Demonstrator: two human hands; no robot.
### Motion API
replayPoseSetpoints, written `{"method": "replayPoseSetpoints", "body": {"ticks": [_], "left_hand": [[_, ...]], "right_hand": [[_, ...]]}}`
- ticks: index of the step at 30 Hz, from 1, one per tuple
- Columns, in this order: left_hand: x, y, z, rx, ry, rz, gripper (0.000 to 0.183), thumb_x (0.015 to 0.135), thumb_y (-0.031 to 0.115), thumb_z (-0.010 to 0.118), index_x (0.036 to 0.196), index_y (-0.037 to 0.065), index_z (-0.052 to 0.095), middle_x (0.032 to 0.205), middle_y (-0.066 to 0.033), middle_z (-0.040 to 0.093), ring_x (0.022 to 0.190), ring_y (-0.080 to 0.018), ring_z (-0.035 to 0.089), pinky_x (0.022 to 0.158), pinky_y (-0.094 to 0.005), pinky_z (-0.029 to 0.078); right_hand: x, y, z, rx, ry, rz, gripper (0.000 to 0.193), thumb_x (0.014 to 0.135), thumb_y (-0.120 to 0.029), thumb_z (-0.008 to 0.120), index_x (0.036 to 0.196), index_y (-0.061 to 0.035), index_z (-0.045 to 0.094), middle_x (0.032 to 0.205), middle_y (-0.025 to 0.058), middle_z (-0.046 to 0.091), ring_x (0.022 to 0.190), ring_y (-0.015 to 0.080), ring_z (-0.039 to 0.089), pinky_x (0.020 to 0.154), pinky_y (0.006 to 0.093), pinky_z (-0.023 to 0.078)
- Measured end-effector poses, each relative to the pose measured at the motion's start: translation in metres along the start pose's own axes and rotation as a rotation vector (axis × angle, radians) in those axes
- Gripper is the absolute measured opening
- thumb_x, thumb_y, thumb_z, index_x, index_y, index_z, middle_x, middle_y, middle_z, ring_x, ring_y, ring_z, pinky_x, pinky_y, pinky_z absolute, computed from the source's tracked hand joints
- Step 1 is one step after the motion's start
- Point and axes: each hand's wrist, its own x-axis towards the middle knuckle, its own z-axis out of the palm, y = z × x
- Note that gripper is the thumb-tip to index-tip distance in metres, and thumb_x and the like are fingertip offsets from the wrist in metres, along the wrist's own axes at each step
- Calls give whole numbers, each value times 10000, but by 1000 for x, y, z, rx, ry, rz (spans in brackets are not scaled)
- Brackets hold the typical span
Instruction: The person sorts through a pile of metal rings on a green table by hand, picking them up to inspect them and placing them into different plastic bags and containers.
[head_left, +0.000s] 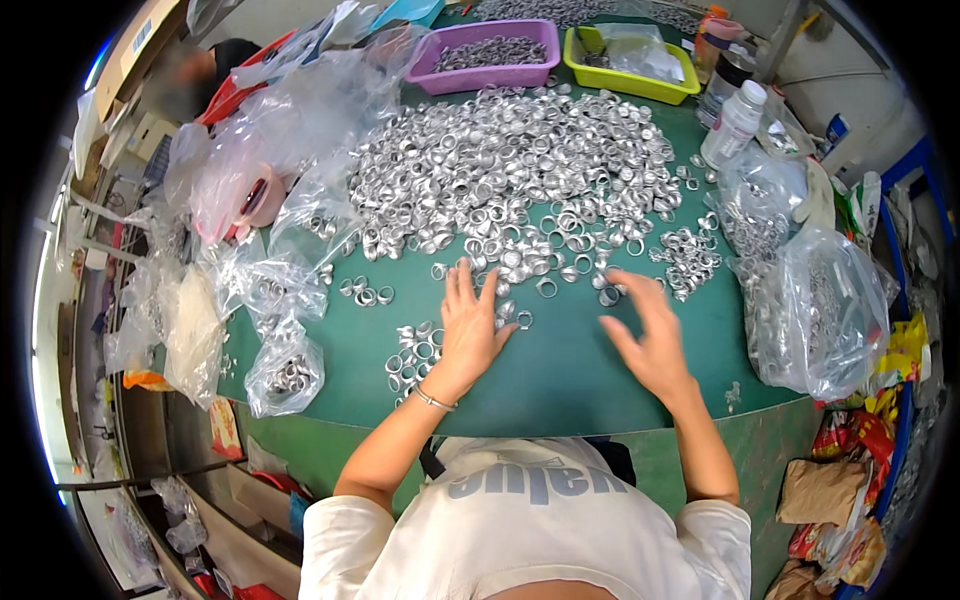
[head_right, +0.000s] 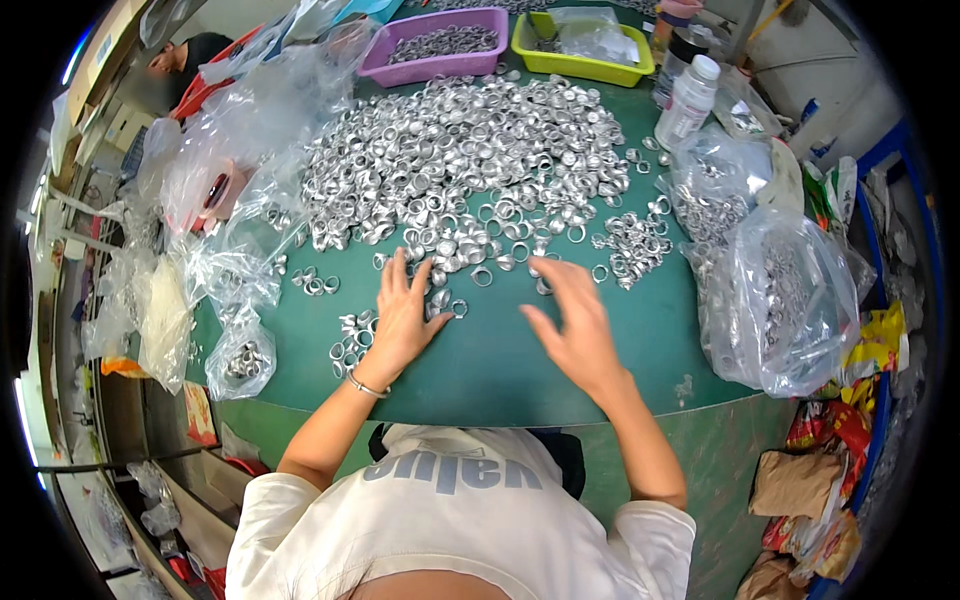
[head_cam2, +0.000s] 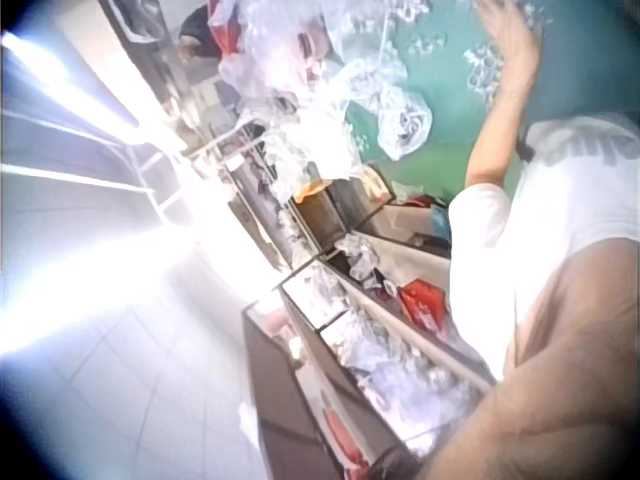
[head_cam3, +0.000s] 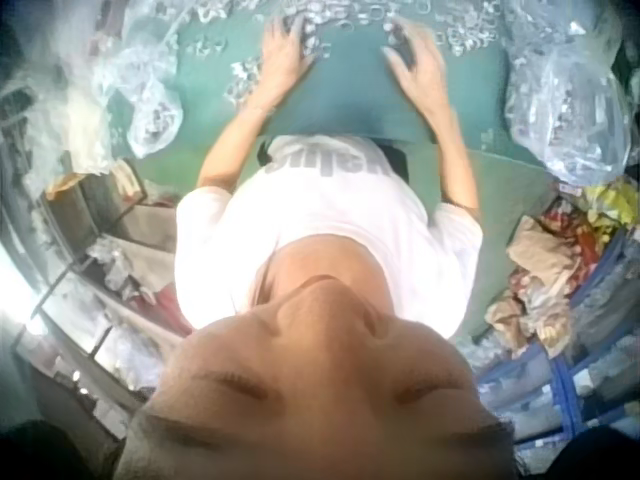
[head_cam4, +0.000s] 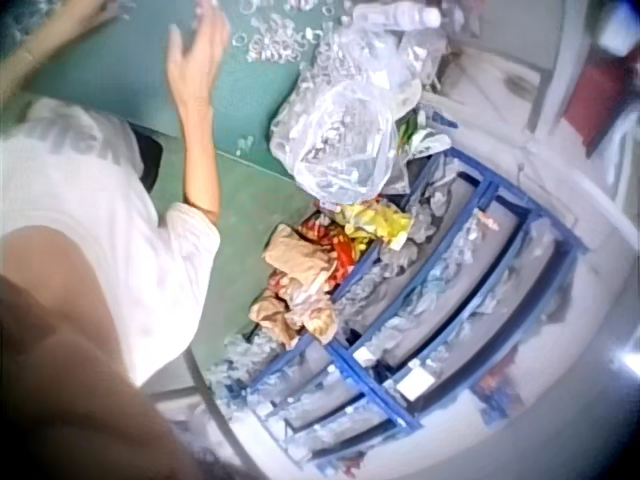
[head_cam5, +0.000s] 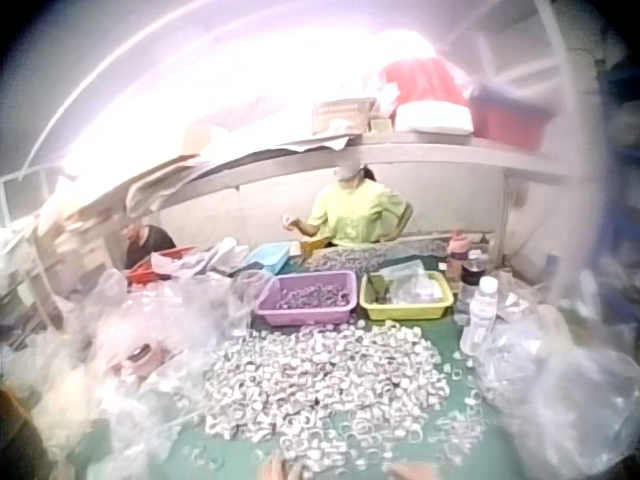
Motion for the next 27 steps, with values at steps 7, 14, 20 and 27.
{"method": "replayPoseSetpoints", "body": {"ticks": [7,14,20,27], "left_hand": [[-8,24,39,-325,112,103,666,763,-17,656,1364,13,369,1461,-279,192,1345,-569,51,1085,-569,219],[-17,43,34,-540,-81,269,609,773,-116,535,1344,70,435,1496,-251,122,1387,-476,101,1105,-491,244],[-32,26,14,-563,62,205,515,763,-109,526,1262,13,484,1353,-223,373,1263,-414,349,1004,-444,359],[-8,-1,13,-279,224,-73,303,779,6,647,1066,1,550,954,-159,553,900,-337,536,783,-400,447]], "right_hand": [[48,44,82,-309,-319,-160,628,780,-227,706,1336,-84,450,1423,122,372,1338,368,290,1063,490,290],[24,64,45,-529,-265,-210,488,792,-89,656,1259,-71,516,1332,97,474,1289,311,382,1052,454,316],[18,50,40,-335,-16,-109,260,766,-15,647,1025,-27,631,1091,90,590,1090,297,511,896,390,394],[40,19,80,-435,-68,-7,190,747,-78,695,900,-12,604,946,96,527,911,277,487,763,380,379]]}}
